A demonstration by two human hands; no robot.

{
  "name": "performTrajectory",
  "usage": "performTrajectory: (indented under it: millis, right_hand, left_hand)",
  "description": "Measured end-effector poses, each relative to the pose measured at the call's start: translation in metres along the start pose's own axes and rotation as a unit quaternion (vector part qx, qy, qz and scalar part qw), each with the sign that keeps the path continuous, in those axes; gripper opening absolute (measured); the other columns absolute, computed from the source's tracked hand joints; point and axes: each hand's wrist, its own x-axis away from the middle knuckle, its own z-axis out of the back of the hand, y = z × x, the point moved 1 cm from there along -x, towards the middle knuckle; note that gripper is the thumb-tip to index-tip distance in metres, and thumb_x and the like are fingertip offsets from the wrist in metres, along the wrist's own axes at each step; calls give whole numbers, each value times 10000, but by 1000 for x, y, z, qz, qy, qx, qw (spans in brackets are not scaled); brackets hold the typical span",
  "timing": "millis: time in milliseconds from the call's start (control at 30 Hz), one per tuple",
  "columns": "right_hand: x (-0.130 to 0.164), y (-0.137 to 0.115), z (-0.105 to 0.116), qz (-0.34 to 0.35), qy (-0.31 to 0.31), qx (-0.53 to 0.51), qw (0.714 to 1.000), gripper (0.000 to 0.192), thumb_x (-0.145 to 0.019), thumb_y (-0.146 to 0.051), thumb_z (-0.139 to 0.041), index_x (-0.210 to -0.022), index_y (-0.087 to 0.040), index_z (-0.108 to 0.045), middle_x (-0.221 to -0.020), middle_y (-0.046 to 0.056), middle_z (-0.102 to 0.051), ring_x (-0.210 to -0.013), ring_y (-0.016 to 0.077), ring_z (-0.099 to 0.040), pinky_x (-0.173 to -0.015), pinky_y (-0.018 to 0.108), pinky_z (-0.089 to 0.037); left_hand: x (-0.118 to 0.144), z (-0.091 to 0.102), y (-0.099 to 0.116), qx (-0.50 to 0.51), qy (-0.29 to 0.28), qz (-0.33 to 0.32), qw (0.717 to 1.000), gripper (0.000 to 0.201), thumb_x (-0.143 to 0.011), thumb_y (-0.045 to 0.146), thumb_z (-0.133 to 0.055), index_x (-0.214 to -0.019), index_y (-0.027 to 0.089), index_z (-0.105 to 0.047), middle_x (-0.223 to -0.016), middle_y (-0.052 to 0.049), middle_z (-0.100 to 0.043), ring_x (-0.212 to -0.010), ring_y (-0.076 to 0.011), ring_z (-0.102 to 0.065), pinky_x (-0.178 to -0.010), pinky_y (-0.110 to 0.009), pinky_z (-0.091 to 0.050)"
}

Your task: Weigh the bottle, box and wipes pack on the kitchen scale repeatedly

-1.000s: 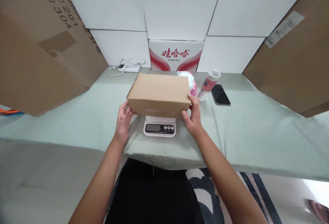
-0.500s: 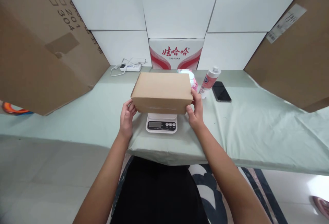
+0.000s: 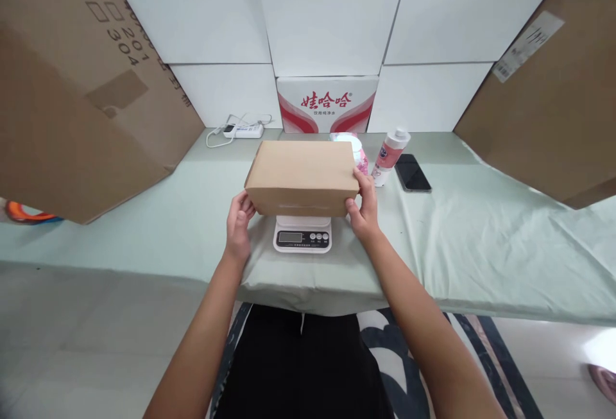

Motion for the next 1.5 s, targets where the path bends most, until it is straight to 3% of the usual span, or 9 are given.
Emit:
performTrajectory:
  millis: [867, 1033, 1133, 1267, 1400, 1500]
  right_hand:
    - [2, -5, -1, -25, -10, 4, 1000, 656, -1010, -618, -491, -1600, -334, -454, -1505, 120, -550, -1465, 374, -491, -1068, 565, -535]
    - [-4, -19, 2, -31, -7, 3, 999, 670, -1000, -662, -490, -1578, -322, -487, -1489, 124, -576, -1448, 380, -518, -1069, 578, -551]
    - [-30, -36, 3, -38, -22, -3, 999, 640, -1015, -675, -472, -1555, -334, -519, -1516, 111, -591, -1426, 367, -548, -1093, 571, -550]
    - [-86, -37, -19, -83, -68, -38, 993, 658, -1011, -716, -462, -1559, -355, -513, -1623, 72, -534, -1350, 331, -618, -1115, 547, -551]
    - [-133, -1, -69, -141, -93, -78, 983, 873, -930, -842, -445, -1609, -293, -441, -1684, 84, -475, -1508, 345, -493, -1230, 572, -463]
    - [-146, 27, -101, -208, -89, -78, 971, 1044, -857, -916, -421, -1607, -189, -433, -1712, 135, -433, -1595, 337, -387, -1339, 535, -315]
  left_hand:
    - [1, 0, -2, -17, -6, -12, 1000, 737, -965, 738, -557, -1471, 202, -539, -1583, -225, -572, -1512, -371, -532, -1238, -536, -444]
    - [-4, 1, 0, -7, 2, -10, 1000, 769, -937, 760, -585, -1467, 203, -567, -1567, -215, -593, -1498, -375, -548, -1227, -521, -462]
    - [-29, 6, 14, 1, 7, -29, 1000, 760, -937, 778, -565, -1460, 228, -600, -1539, -181, -627, -1478, -359, -571, -1218, -504, -470]
    - [-95, 12, 25, -25, 18, -44, 999, 683, -960, 751, -567, -1416, 255, -677, -1562, -111, -629, -1539, -313, -508, -1299, -461, -378]
    - [-162, 12, -14, -23, 39, 9, 999, 794, -892, 817, -607, -1439, 245, -661, -1618, -126, -577, -1582, -336, -449, -1326, -526, -319]
    - [-185, 8, -59, -18, 51, 59, 997, 851, -902, 820, -583, -1469, 187, -628, -1681, -162, -492, -1633, -306, -366, -1364, -506, -218]
